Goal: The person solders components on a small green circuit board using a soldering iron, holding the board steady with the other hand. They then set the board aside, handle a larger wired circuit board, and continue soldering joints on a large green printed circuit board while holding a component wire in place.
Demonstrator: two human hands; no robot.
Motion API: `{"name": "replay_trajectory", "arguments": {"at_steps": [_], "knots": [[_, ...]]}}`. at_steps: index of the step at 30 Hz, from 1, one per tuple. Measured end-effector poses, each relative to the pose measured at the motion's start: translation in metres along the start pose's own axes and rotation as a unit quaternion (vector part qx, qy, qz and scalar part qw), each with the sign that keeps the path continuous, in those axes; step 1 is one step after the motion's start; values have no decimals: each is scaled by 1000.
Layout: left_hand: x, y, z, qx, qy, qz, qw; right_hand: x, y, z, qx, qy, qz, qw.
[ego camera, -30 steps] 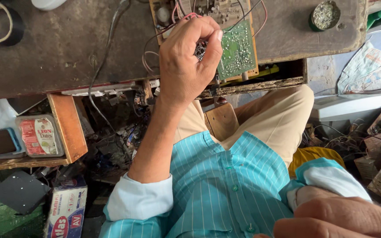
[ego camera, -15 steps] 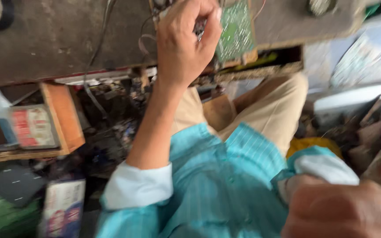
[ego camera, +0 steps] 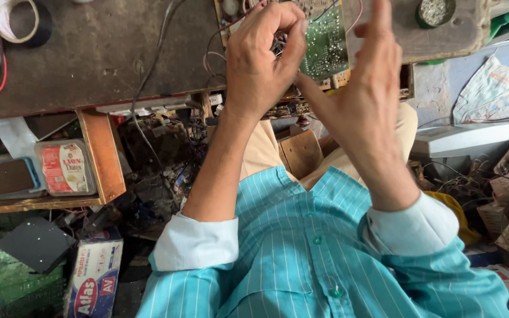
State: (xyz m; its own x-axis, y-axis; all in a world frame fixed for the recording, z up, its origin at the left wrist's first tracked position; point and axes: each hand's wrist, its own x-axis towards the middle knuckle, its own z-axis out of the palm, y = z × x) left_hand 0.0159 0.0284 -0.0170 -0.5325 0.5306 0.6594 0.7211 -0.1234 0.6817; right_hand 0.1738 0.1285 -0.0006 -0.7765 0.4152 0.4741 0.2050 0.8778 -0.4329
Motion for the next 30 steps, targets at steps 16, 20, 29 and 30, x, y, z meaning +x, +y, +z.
{"name": "replay_trajectory", "arguments": {"at_steps": [16, 20, 29, 30], "knots": [[9, 9, -59, -362, 104, -189, 907, 16, -3, -6, 81, 62, 46, 994], [22, 6, -82, -485, 99, -283, 821, 27, 3, 14, 196, 116, 64, 972], [92, -28, -116, -553, 0, -321, 769, 23, 2, 39, 333, 163, 101, 923], [101, -34, -115, -536, -17, -320, 781, 22, -2, 40, 333, 168, 105, 922]]}}
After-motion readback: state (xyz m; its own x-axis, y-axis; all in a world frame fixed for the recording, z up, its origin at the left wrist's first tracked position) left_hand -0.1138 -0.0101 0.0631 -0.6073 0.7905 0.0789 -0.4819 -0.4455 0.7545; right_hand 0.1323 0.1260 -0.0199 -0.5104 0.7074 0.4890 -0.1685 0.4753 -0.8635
